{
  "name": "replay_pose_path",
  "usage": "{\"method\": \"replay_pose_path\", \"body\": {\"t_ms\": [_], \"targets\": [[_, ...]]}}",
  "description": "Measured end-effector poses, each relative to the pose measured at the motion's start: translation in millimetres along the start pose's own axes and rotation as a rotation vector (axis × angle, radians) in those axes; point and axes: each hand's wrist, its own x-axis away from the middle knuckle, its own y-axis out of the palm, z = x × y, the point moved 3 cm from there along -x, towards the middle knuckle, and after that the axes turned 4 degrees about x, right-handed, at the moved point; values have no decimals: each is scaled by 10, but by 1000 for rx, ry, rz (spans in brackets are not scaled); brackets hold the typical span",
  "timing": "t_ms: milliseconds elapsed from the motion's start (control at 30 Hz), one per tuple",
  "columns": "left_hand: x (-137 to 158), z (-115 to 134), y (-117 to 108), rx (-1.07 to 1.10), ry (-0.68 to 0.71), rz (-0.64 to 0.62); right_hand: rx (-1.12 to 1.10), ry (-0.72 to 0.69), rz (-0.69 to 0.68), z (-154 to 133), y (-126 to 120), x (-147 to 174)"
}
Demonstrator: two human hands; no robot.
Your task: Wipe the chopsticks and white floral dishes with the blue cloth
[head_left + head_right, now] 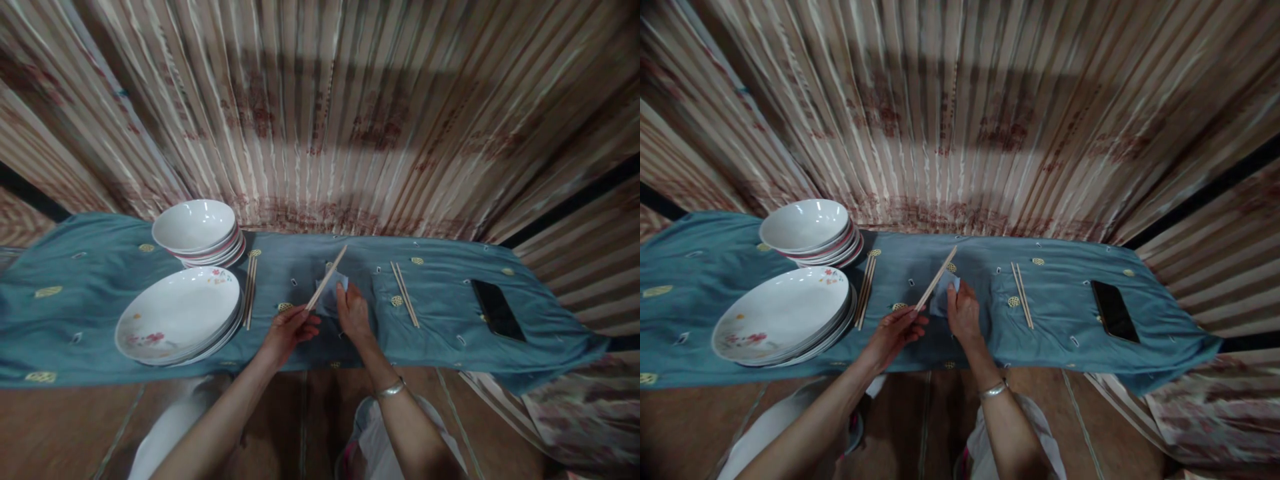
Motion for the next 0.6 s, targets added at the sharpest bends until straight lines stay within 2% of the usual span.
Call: {"method": "replay_pose_path", "body": {"t_ms": [100, 200, 300, 400, 467, 600], "targets": [[-11, -54, 18, 20, -26, 11, 84, -15, -14, -11, -20, -29], [-26, -62, 25, 50, -23, 34, -14, 110, -58, 6, -2, -46], [-42, -46, 31, 69, -20, 53, -348, 307, -120, -18, 84, -26], [-57, -24, 23, 82, -19, 82, -844, 494, -284, -114, 217, 12], [-65, -2, 6, 85, -4, 106, -1094, 561, -397, -192, 262, 30], [-83, 28, -37, 39, 44, 104, -1289, 600, -502, -257, 246, 66]]}}
